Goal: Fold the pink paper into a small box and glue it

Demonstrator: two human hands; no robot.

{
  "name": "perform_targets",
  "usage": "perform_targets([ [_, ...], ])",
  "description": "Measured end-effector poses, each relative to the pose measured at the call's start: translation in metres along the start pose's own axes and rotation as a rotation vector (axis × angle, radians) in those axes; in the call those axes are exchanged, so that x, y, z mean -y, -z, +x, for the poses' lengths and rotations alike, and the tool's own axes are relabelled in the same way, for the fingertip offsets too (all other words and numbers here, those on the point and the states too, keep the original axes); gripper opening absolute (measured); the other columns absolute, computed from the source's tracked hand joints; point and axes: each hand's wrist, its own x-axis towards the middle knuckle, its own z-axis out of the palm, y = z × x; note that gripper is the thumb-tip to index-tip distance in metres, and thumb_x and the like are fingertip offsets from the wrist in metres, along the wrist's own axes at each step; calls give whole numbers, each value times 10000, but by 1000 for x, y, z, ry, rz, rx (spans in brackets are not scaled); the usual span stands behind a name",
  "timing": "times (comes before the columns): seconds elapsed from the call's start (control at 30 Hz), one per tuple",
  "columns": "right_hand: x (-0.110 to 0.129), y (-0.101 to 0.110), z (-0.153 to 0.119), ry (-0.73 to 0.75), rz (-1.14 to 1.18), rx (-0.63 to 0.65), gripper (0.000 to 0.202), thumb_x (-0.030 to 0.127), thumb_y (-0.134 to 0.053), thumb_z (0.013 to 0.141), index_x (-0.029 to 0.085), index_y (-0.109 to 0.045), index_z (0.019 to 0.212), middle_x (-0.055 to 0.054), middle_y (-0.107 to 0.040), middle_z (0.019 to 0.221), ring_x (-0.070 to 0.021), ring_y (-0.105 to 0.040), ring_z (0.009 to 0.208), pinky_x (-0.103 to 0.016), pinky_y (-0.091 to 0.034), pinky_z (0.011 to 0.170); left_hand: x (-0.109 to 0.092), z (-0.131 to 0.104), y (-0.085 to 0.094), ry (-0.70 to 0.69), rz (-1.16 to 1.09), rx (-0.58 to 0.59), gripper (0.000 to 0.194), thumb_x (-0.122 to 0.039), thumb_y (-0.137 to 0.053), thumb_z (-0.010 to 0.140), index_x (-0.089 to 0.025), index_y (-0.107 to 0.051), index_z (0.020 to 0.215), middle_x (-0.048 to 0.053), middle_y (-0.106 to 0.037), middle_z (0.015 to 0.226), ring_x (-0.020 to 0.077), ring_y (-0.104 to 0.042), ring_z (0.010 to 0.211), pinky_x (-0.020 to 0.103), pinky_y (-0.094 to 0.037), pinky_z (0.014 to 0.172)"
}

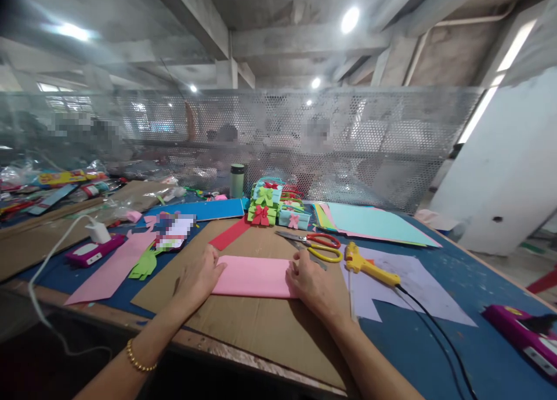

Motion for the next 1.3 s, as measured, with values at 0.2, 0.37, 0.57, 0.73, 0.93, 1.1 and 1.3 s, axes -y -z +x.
perform_targets([
  [0.2,2,2,0,7,-21,-1,215,288,-488,915,171,-574,1073,-56,-724,797,-215,-663,727,-279,-261,566,2,1,-2,-34,-3,17,181,-323,-515,936,-193,-578,1045,109,-706,1032,265,-665,983,315,-428,709],
  [0.37,3,4,0,7,-13,14,206,252,-499,892,163,-565,1065,-43,-702,737,-204,-647,694,-276,-247,554,0,1,-2,-47,32,-9,181,-318,-526,934,-205,-623,1037,95,-723,1003,261,-676,959,320,-443,716],
  [0.57,-2,-2,1,63,-8,-51,195,233,-501,879,160,-567,1047,-43,-683,715,-200,-632,668,-275,-247,554,3,2,-8,-122,104,-55,261,-300,-522,940,-227,-626,1168,95,-731,1042,257,-683,960,335,-472,751],
  [0.73,-14,-17,9,88,16,-69,236,309,-497,888,175,-556,1073,-21,-669,679,-203,-626,644,-274,-255,550,4,5,-17,-196,201,-112,235,-280,-516,938,-207,-709,1049,107,-729,954,262,-698,881,337,-490,703],
  [0.93,-18,-20,12,75,24,-37,275,345,-478,891,189,-550,1106,-11,-688,710,-193,-623,620,-275,-255,540,3,2,-20,-235,261,-166,315,-189,-422,959,-148,-734,958,145,-714,920,286,-692,862,386,-494,724],
  [1.1,-10,-9,6,89,-19,-62,241,322,-484,897,187,-562,1080,-9,-677,677,-201,-626,637,-276,-248,539,5,1,-19,-280,302,-188,318,-120,-404,948,-121,-721,927,147,-704,888,281,-678,848,401,-474,749],
  [1.3,0,0,1,28,-23,-15,226,275,-486,917,171,-569,1100,-40,-710,769,-202,-654,707,-276,-262,556,3,0,-13,-397,341,-204,301,-37,-395,921,-102,-685,974,157,-664,983,277,-619,938,429,-424,837],
])
